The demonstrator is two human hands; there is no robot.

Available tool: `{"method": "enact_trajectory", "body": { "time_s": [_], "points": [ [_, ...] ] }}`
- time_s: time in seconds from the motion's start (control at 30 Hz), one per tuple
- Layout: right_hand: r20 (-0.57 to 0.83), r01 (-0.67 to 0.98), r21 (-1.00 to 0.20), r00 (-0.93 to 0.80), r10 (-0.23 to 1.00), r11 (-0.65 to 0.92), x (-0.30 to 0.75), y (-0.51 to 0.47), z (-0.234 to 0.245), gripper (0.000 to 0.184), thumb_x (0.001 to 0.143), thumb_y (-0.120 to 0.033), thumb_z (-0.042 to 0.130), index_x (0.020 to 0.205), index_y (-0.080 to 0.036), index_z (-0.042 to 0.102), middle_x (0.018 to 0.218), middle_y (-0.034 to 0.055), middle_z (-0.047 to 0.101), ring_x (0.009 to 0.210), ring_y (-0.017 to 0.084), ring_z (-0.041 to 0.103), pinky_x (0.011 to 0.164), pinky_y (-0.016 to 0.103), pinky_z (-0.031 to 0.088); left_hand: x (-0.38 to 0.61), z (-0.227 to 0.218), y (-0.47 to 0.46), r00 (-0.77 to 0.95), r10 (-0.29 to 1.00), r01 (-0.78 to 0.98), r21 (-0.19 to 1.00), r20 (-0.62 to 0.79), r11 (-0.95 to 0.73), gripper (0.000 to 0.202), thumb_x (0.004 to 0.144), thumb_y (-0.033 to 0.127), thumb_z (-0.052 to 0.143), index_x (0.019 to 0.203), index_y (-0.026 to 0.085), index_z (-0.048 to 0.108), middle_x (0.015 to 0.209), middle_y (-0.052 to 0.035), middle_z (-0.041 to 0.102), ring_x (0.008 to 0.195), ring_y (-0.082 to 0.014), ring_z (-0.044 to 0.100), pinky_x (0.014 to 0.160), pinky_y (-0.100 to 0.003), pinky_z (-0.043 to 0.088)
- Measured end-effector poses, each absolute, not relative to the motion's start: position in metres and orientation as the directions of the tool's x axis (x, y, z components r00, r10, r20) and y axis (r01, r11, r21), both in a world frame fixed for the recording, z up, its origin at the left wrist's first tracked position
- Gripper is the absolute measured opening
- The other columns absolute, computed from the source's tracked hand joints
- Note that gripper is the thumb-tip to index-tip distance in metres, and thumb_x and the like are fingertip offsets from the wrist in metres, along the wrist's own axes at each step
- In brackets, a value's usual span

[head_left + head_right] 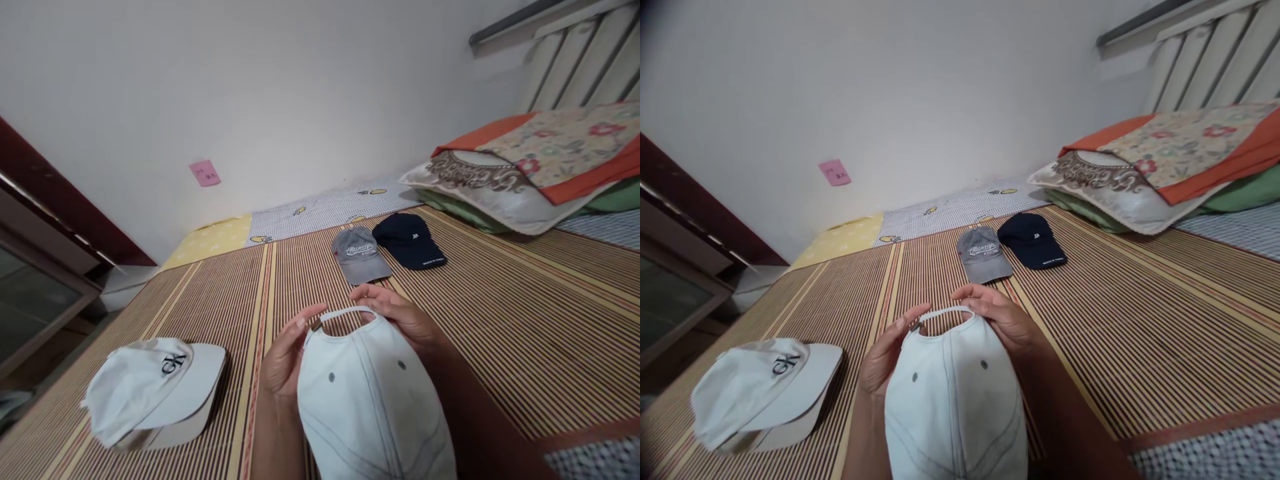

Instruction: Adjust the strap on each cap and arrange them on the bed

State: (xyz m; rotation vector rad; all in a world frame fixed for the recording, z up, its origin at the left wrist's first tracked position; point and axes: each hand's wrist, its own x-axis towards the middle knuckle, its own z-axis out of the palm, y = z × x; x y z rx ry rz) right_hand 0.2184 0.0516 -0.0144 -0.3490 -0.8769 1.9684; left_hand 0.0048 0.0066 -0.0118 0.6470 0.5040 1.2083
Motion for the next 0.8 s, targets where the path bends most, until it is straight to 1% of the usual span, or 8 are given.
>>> {"method": "enact_trajectory", "body": {
  "time_s": [0.07,0.17,0.3,0.43,0.5,0.57,0.67,0.8],
  "points": [
    [0.108,-0.661,-0.675,-0.529,0.842,-0.329,0.218,0.053,-0.015,0.022,0.082,-0.028,0.083,0.096,-0.016,0.072,0.070,-0.0022,0.062,0.058,0.006,0.052,0.054,0.013,0.043,0.005,-0.013,0.006,0.289,0.957,-0.656,0.722,-0.026,0.218,0.042,0.085,0.029,0.076,0.122,0.009,0.071,0.095,-0.0113,0.080,0.085,-0.0180,0.074,0.082,-0.027,0.059],
    [0.159,-0.687,-0.642,-0.554,0.817,-0.341,0.216,0.054,-0.018,0.025,0.084,-0.032,0.081,0.101,-0.016,0.070,0.069,-0.0036,0.056,0.055,0.006,0.047,0.052,0.013,0.041,0.004,-0.013,0.006,0.288,0.957,-0.638,0.740,-0.029,0.214,0.044,0.082,0.025,0.080,0.123,0.012,0.070,0.093,-0.0065,0.080,0.080,-0.0134,0.073,0.081,-0.022,0.057],
    [0.270,-0.709,-0.620,-0.595,0.757,-0.336,0.211,0.056,-0.023,0.043,0.073,-0.029,0.088,0.110,-0.017,0.068,0.076,-0.0043,0.054,0.057,0.006,0.045,0.052,0.014,0.042,0.004,-0.014,0.008,0.318,0.948,-0.703,0.672,0.007,0.231,0.043,0.081,0.023,0.080,0.121,0.011,0.070,0.084,-0.0033,0.078,0.077,-0.0113,0.074,0.076,-0.017,0.056],
    [0.273,-0.720,-0.610,-0.582,0.766,-0.330,0.207,0.057,-0.025,0.041,0.073,-0.024,0.087,0.108,-0.018,0.066,0.072,-0.0064,0.051,0.050,0.004,0.040,0.047,0.012,0.039,0.007,-0.016,0.007,0.348,0.937,-0.751,0.602,0.015,0.269,0.046,0.083,0.021,0.077,0.127,0.010,0.068,0.094,-0.0070,0.079,0.086,-0.0147,0.074,0.084,-0.023,0.056],
    [0.248,-0.726,-0.605,-0.563,0.789,-0.328,0.207,0.057,-0.024,0.041,0.071,-0.023,0.088,0.106,-0.018,0.067,0.072,-0.0066,0.052,0.049,0.004,0.042,0.047,0.012,0.040,0.008,-0.018,0.007,0.339,0.941,-0.768,0.581,0.012,0.270,0.052,0.081,0.022,0.078,0.130,0.010,0.066,0.101,-0.0085,0.078,0.090,-0.0159,0.073,0.089,-0.026,0.055],
    [0.231,-0.730,-0.596,-0.553,0.801,-0.333,0.207,0.056,-0.022,0.043,0.069,-0.024,0.090,0.105,-0.018,0.068,0.073,-0.0064,0.054,0.051,0.004,0.046,0.049,0.013,0.043,0.009,-0.019,0.006,0.318,0.948,-0.784,0.567,0.017,0.253,0.055,0.080,0.023,0.079,0.131,0.011,0.065,0.103,-0.0084,0.077,0.090,-0.0159,0.072,0.090,-0.026,0.054],
    [0.226,-0.734,-0.585,-0.556,0.800,-0.345,0.207,0.055,-0.021,0.040,0.070,-0.024,0.089,0.103,-0.017,0.068,0.074,-0.0061,0.056,0.052,0.004,0.048,0.050,0.013,0.043,0.009,-0.020,0.006,0.318,0.948,-0.781,0.570,0.013,0.254,0.052,0.081,0.024,0.077,0.130,0.011,0.065,0.096,-0.0071,0.076,0.087,-0.0161,0.071,0.087,-0.026,0.054],
    [0.229,-0.727,-0.596,-0.561,0.796,-0.341,0.207,0.055,-0.022,0.034,0.074,-0.023,0.086,0.103,-0.017,0.069,0.073,-0.0050,0.058,0.053,0.005,0.049,0.051,0.013,0.044,0.008,-0.019,0.006,0.338,0.940,-0.745,0.620,0.032,0.247,0.052,0.081,0.026,0.077,0.129,0.011,0.066,0.098,-0.0091,0.076,0.092,-0.0206,0.072,0.093,-0.031,0.055]
  ]
}}
